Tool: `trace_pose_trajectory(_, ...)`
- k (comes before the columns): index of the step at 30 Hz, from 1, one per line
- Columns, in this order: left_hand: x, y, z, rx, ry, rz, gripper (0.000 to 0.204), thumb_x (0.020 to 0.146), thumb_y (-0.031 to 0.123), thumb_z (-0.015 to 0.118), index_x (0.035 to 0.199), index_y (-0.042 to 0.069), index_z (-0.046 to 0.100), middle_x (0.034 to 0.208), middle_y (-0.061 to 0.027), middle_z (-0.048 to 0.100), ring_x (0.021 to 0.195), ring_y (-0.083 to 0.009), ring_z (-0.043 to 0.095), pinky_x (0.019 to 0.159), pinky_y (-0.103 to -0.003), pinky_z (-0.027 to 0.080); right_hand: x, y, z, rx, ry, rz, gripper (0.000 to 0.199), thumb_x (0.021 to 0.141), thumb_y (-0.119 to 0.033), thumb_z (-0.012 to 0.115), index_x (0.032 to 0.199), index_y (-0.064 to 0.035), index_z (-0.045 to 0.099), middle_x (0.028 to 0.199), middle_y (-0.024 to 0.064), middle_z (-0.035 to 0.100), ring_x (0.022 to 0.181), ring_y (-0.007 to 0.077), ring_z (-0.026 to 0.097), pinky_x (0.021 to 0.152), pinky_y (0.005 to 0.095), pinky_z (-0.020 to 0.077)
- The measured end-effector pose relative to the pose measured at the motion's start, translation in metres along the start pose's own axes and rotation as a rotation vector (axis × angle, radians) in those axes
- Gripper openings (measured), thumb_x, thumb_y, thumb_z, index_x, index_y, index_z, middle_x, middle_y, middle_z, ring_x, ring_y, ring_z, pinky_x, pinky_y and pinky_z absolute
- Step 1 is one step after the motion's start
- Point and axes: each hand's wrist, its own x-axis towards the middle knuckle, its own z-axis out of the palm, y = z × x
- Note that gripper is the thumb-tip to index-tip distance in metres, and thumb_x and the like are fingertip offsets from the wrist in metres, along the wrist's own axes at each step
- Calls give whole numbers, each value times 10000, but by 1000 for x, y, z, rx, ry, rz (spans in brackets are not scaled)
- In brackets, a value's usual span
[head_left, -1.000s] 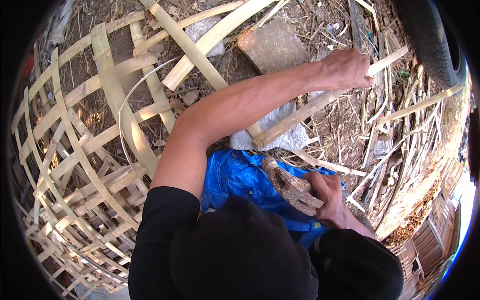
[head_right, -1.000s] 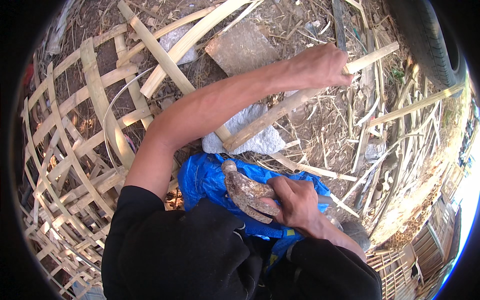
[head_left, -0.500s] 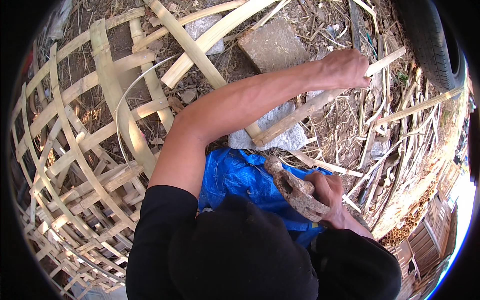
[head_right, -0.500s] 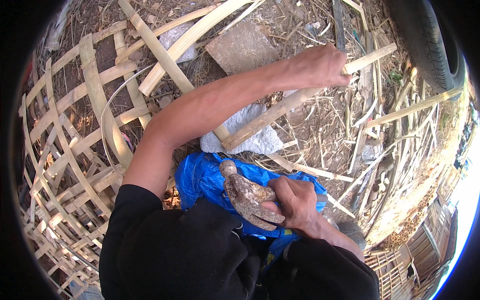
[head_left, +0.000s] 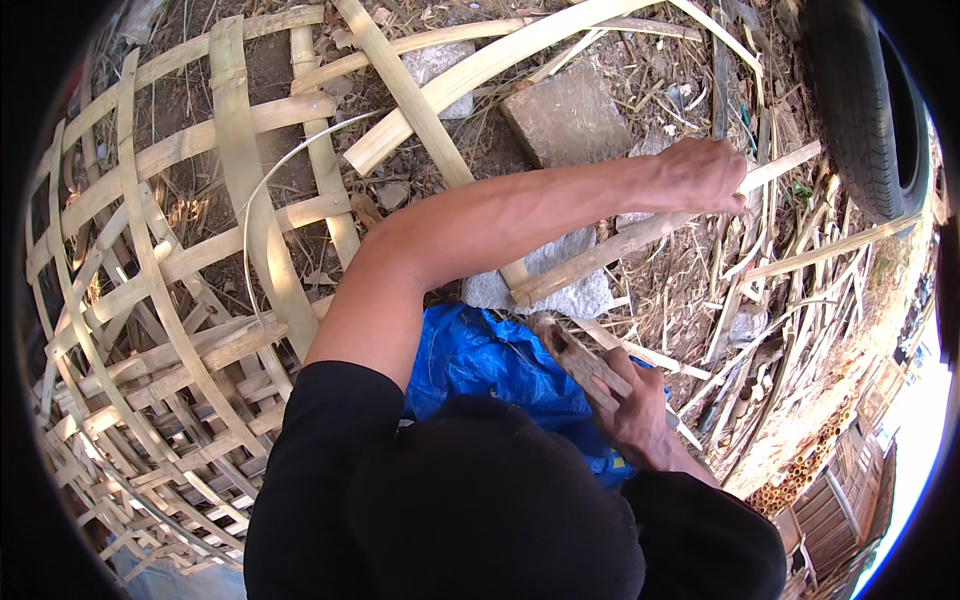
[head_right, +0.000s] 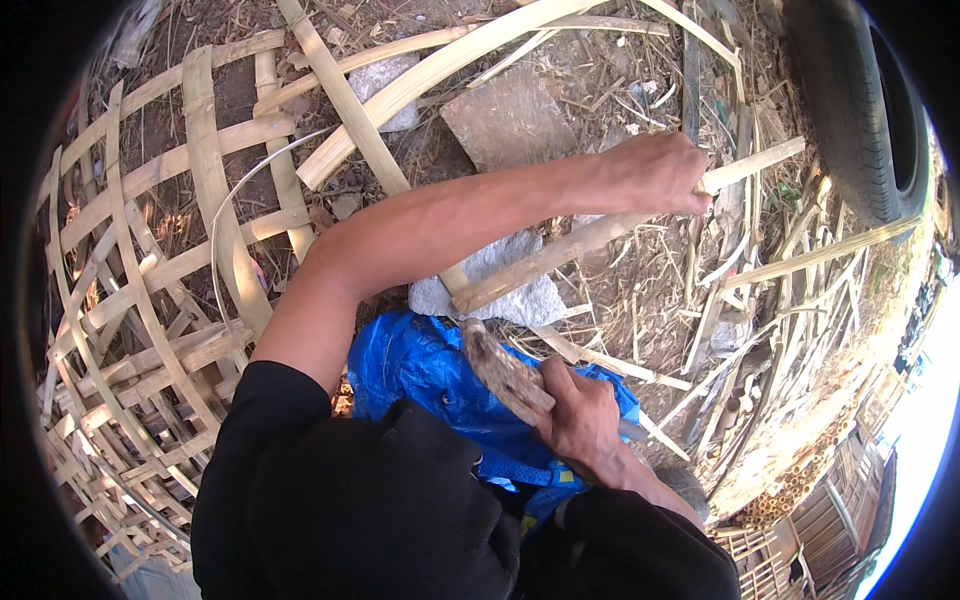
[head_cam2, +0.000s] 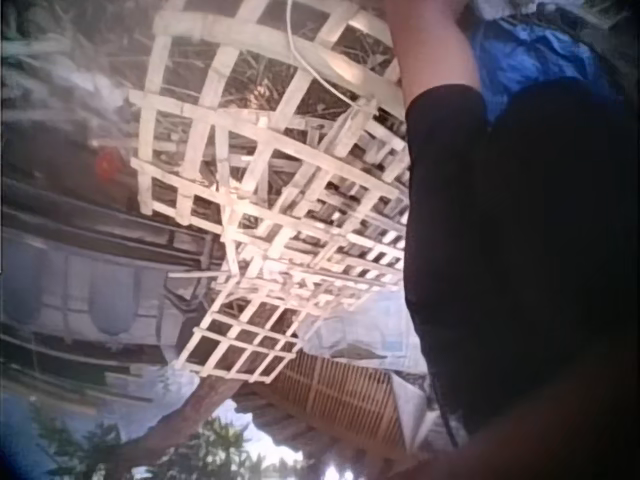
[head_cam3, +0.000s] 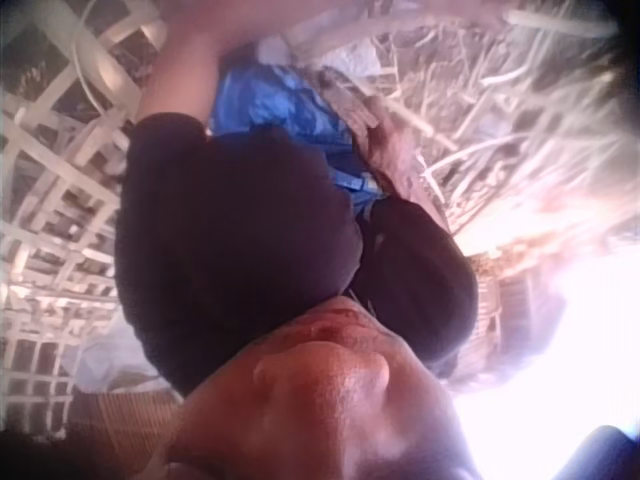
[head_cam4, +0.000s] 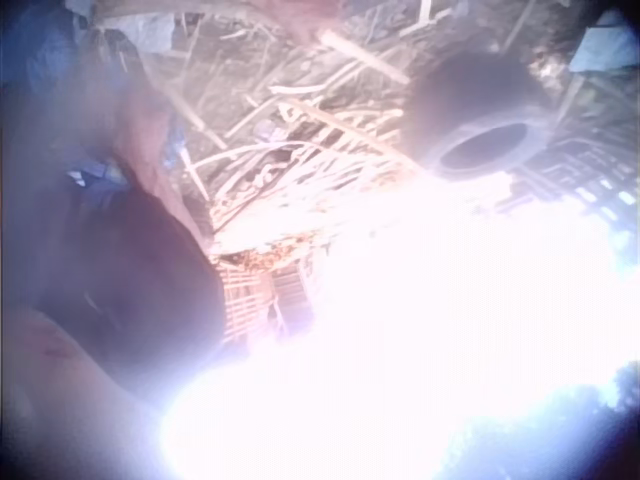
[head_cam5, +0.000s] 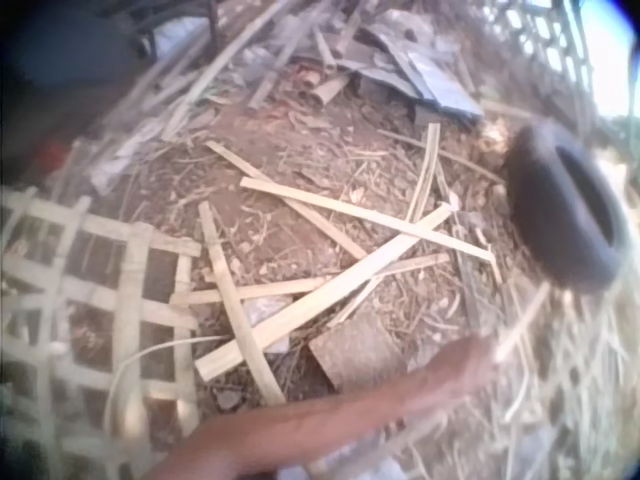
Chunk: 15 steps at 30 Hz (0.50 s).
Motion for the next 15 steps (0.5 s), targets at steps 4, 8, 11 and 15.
trace_pose_trajectory(4, 3, 0, 2, 21, 35, 32, 424, 951, 247, 708, 634, 9, 558, 518, 32, 443, 392, -99, 378, 319, -275, 322, -11, 12, 1, 58, 112, -284, 433, 980, -445, 640, 945, -15, 605, 691, 122, 597, 572, 302, 630, 512, 428, 460)
trace_pose_trajectory(8, 5, 4, 2, 35, 36, 25, 414, 943, 235, 708, 633, 3, 562, 514, 20, 453, 394, -104, 387, 311, -276, 316, 2, 6, -12, 55, 250, -414, 463, 975, -465, 650, 919, -7, 607, 649, 81, 529, 497, 247, 556, 464, 385, 422)
trace_pose_trajectory(11, 6, 4, 3, 43, 16, 21, 437, 952, 250, 698, 619, 29, 521, 523, 20, 438, 397, -103, 359, 303, -275, 308, 5, -1, -9, -54, 135, -302, 382, 902, -380, 758, 947, -26, 621, 664, 84, 558, 543, 278, 601, 498, 391, 462)
trace_pose_trajectory(15, 0, -2, 2, 66, 26, 8, 421, 955, 256, 693, 641, 21, 539, 531, 15, 449, 398, -106, 365, 303, -272, 315, 5, -7, -18, -97, 112, -330, 328, 866, -331, 787, 978, -67, 627, 722, 98, 625, 574, 312, 632, 508, 407, 479)
